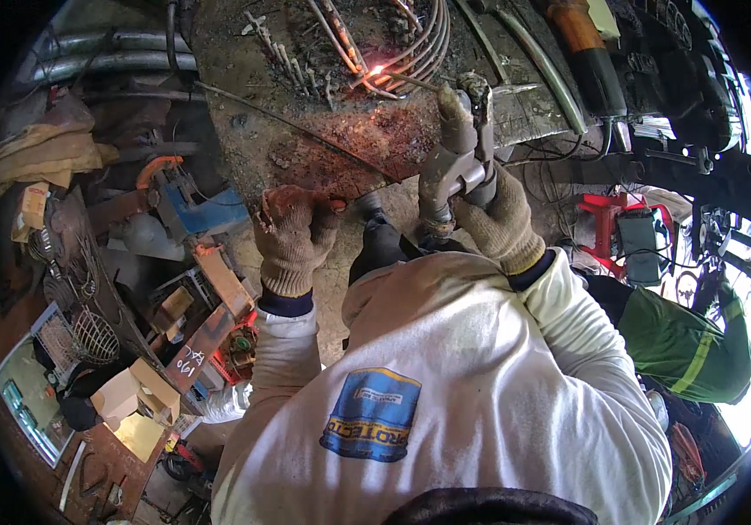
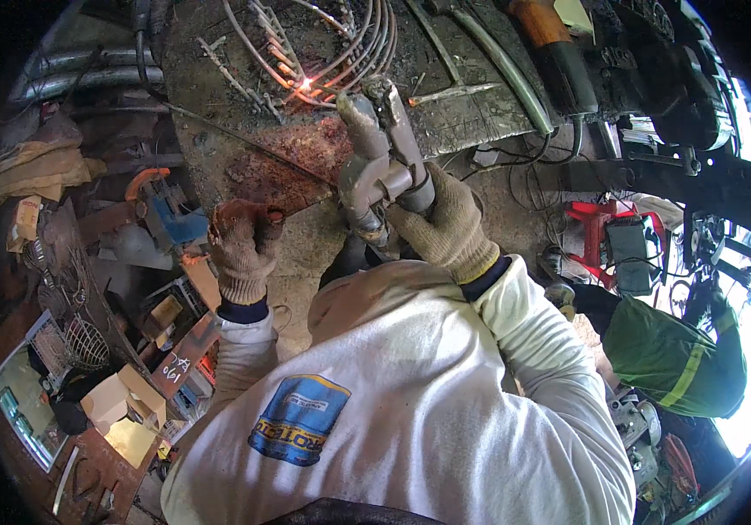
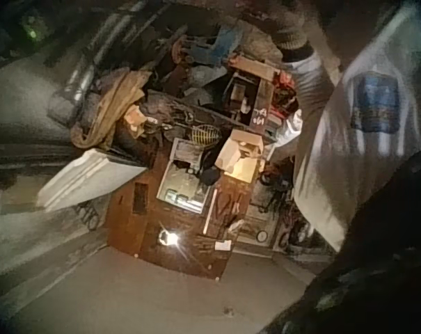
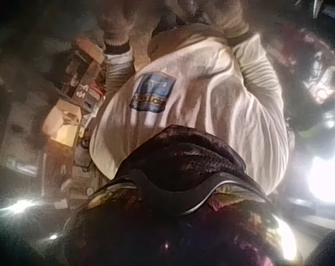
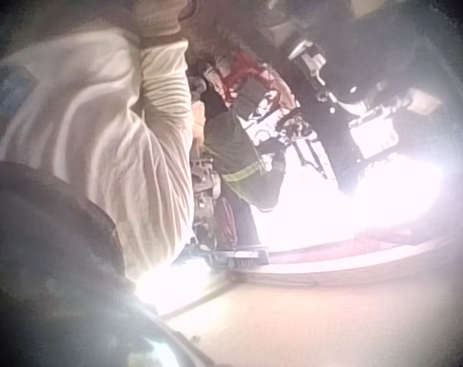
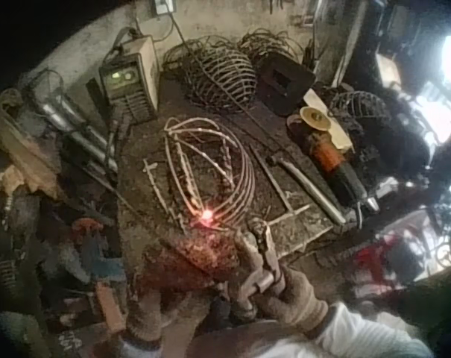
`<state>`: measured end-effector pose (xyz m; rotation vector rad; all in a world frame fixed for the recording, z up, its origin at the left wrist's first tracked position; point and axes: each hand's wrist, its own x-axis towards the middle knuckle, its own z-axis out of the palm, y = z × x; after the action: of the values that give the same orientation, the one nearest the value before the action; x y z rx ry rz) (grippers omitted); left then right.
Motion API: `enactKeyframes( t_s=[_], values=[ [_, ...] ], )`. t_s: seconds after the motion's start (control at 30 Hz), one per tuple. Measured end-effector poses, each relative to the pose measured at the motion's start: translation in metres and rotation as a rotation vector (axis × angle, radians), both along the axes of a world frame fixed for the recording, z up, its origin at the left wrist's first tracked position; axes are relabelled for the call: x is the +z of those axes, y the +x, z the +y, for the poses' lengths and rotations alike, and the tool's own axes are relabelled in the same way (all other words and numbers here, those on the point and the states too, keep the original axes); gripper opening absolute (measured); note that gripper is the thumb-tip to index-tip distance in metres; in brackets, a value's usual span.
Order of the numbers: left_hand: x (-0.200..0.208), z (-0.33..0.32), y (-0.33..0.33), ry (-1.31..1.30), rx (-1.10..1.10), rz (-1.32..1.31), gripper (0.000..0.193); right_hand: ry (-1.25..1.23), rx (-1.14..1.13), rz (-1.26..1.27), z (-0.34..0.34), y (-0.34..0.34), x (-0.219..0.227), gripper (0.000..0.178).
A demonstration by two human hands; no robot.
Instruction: The person aligns metal rods onto a spherical wire frame and uses a welding tool to fuse the connection points together.
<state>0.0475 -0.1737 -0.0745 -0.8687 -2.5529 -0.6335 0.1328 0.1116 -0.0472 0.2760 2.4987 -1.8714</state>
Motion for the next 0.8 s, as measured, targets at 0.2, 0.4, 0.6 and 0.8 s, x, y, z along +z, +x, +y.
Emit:
enactKeyframes(
  t_s=[0.2,0.4,0.6,0.8],
  values=[
    [-0.009,-0.004,0.001,-0.043,0.003,-0.044,0.025,-0.112,-0.015,0.000,-0.005,0.000,-0.006,0.040],
    [0.000,-0.002,0.005,-0.038,0.004,0.025,0.024,-0.426,-0.020,-0.055,-0.004,0.001,-0.019,0.036],
    [-0.002,-0.004,0.011,-0.057,0.003,0.078,0.022,-0.573,-0.012,-0.027,0.001,0.003,-0.026,0.034],
    [0.007,0.008,0.005,0.129,-0.015,-0.040,0.023,-0.880,-0.076,-0.159,0.013,0.012,-0.041,0.033]
  ],
)
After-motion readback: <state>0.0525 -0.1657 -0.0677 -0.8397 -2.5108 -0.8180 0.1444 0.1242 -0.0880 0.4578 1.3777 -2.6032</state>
